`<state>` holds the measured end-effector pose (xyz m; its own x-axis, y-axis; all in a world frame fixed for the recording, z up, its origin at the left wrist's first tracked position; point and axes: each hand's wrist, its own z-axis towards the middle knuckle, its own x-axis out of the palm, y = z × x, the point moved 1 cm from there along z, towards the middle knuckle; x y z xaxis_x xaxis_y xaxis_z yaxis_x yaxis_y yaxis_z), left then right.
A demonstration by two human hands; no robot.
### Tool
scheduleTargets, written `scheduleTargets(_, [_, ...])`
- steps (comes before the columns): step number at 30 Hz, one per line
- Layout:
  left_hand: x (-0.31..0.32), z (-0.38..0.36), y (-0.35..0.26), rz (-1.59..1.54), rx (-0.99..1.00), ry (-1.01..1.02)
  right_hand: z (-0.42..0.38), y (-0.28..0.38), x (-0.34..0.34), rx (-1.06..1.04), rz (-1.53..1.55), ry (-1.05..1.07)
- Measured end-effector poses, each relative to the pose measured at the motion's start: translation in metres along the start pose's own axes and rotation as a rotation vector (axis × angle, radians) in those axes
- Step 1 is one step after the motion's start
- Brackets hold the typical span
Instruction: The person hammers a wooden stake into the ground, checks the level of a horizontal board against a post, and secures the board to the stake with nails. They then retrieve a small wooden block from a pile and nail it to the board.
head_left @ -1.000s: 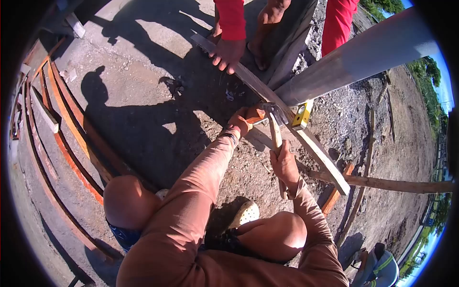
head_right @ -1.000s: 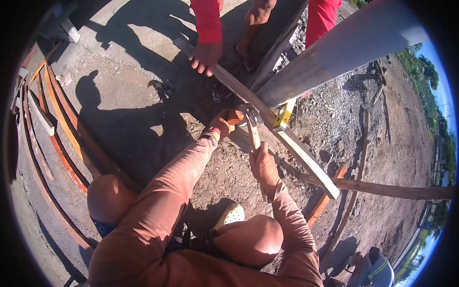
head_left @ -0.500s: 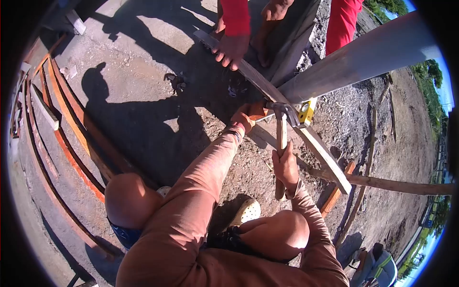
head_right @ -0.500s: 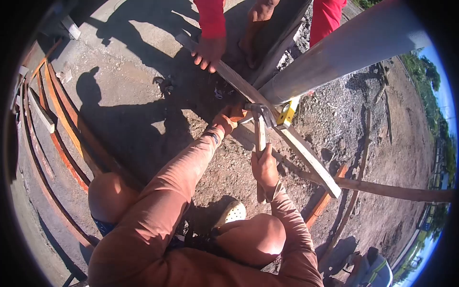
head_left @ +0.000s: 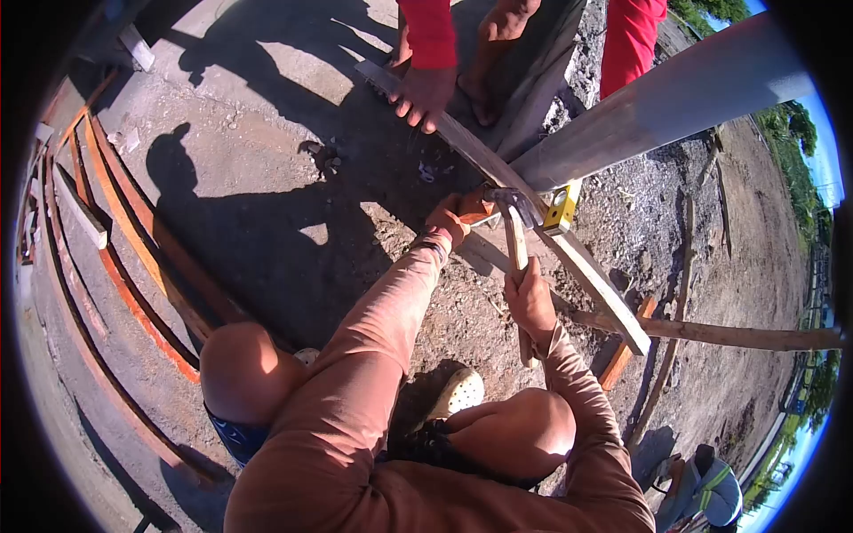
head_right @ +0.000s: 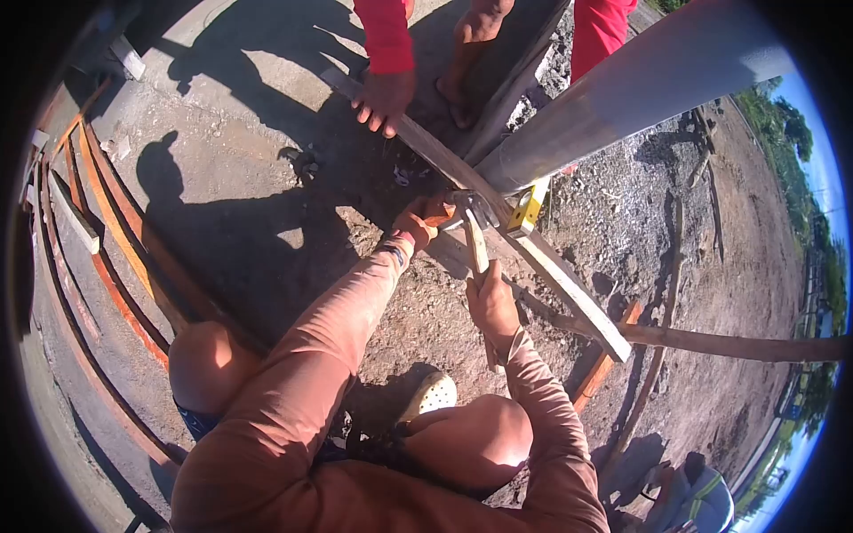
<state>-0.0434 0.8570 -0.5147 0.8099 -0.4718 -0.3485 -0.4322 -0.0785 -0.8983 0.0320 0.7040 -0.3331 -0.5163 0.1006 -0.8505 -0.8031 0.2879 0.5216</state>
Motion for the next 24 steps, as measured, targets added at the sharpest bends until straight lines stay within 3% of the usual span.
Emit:
scheduleTargets(1, [-0.004, 0.021, -0.004, 0.004, 0.003, -0.017, 0.003, -0.004, -0.016, 0.055, -0.001, 0.064])
scheduleTargets(3, [0.012, 0.005, 0.021, 0.279, 0.198, -0.096, -0.005, 0.029, -0.051, 0.073, 0.023, 0.058])
scheduleTargets(4, [-0.006, -0.012, -0.013, 0.033, 0.037, -0.016, -0.009, 0.032, -0.063, 0.156, 0.179, 0.027])
scheduleTargets(5, [-0.006, -0.002, -0.008, -0.083, 0.011, -0.004, -0.014, 0.047, -0.085, 0.075, 0.169, -0.101])
scheduleTargets(6, [-0.007, 0.009, -0.004, -0.199, -0.016, 0.004, -0.017, 0.060, -0.100, 0.047, 0.473, -0.232])
scheduleTargets(7, [-0.007, 0.004, -0.008, -0.203, -0.037, 0.007, -0.016, 0.080, -0.110, -0.157, 0.561, -0.464])
scheduleTargets(9, [-0.022, -0.008, -0.034, 0.064, -0.143, -0.083, -0.009, 0.076, -0.119, -0.427, 0.685, -0.593])
scheduleTargets(10, [-0.029, -0.014, -0.037, -0.099, -0.031, -0.059, -0.006, 0.068, -0.105, -0.407, 0.664, -0.571])
scheduleTargets(11, [-0.024, -0.009, -0.025, -0.104, -0.040, -0.056, -0.003, 0.050, -0.081, -0.394, 0.641, -0.552])
scheduleTargets(13, [-0.012, 0.009, -0.002, -0.139, 0.044, 0.032, 0.004, -0.020, -0.004, -0.070, -0.171, -0.029])
scheduleTargets(16, [-0.022, 0.026, -0.020, -0.002, 0.095, -0.132, 0.018, 0.007, -0.032, -0.005, 0.005, 0.025])
scheduleTargets(17, [-0.013, 0.005, -0.013, 0.114, 0.065, -0.119, -0.004, 0.018, -0.041, 0.125, 0.090, 0.083])
scheduleTargets(19, [-0.001, 0.012, -0.004, 0.019, -0.132, -0.073, -0.018, 0.059, -0.079, 0.176, 0.363, -0.024])
scheduleTargets(22, [0.001, 0.007, 0.008, 0.024, -0.100, -0.018, -0.014, 0.083, -0.115, -0.366, 0.618, -0.610])
scheduleTargets(24, [0.009, 0.015, 0.012, 0.072, -0.137, -0.010, -0.011, 0.079, -0.117, -0.491, 0.763, -0.635])
